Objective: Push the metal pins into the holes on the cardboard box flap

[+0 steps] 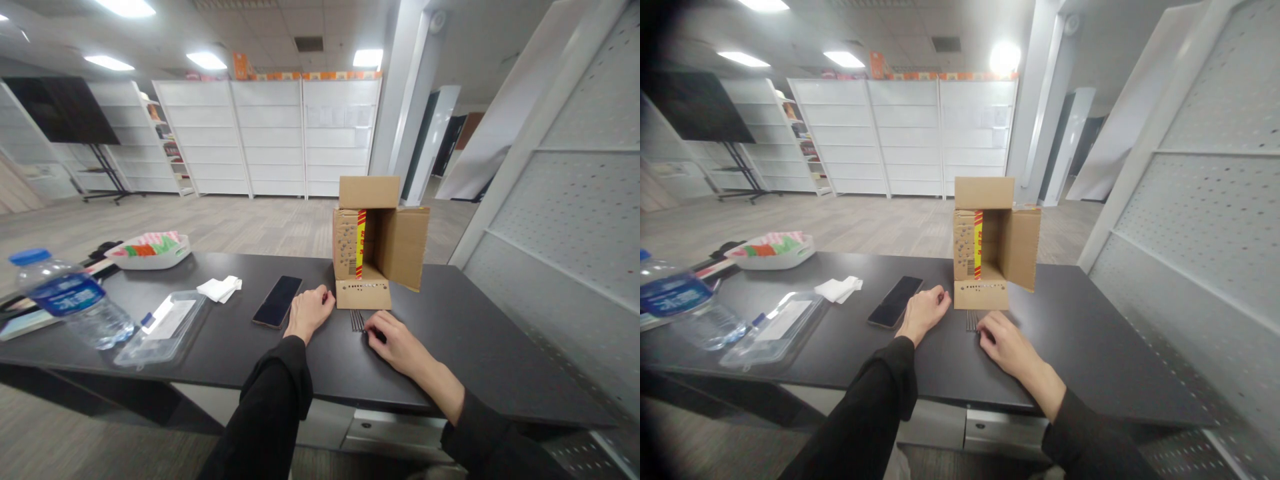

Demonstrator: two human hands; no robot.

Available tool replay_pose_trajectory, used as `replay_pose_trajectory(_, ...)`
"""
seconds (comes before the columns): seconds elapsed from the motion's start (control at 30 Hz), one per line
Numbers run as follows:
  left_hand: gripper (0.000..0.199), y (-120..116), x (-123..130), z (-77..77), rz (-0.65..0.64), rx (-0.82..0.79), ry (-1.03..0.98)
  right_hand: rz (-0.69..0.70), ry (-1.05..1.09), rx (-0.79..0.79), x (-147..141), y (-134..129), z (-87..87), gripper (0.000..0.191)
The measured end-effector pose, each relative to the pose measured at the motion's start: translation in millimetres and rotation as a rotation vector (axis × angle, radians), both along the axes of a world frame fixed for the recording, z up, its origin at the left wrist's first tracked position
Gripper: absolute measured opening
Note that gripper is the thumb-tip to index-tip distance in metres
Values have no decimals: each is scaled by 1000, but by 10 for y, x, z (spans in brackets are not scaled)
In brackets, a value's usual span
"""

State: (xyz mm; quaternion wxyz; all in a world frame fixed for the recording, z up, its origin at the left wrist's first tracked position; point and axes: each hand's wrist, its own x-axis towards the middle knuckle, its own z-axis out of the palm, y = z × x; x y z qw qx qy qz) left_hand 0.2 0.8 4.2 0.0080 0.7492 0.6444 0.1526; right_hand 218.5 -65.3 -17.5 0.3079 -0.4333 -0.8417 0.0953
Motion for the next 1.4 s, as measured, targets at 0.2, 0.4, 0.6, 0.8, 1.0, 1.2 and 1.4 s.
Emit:
replay_pose_trajectory(0.2, 37, 3, -3, -5, -1, -1, 4, 1, 12, -9, 3, 19, -18, 16)
replay_pose_trajectory(0.4, 37, -4, -1, 5, 0, -19, -4, 7, 23, 3, 2, 32, -27, 17)
replay_pose_trajectory(0.6, 37, -15, 3, 24, -2, -15, -7, 15, 20, 6, -8, 33, -7, 18)
replay_pose_trajectory(0.8, 36, -22, 10, 42, 14, -38, -14, 21, 28, 9, -7, 25, 14, 19)
replay_pose_trajectory(1.0, 37, -12, 8, 22, 12, -31, -4, 33, 24, 17, 2, 34, 0, 19)
replay_pose_trajectory(1.2, 36, -8, 6, 18, 10, -15, 3, 35, 23, 21, -8, 38, 7, 18)
replay_pose_trajectory(1.4, 35, -14, 3, 17, 8, -13, -2, 11, 32, 15, -4, 10, 37, 19)
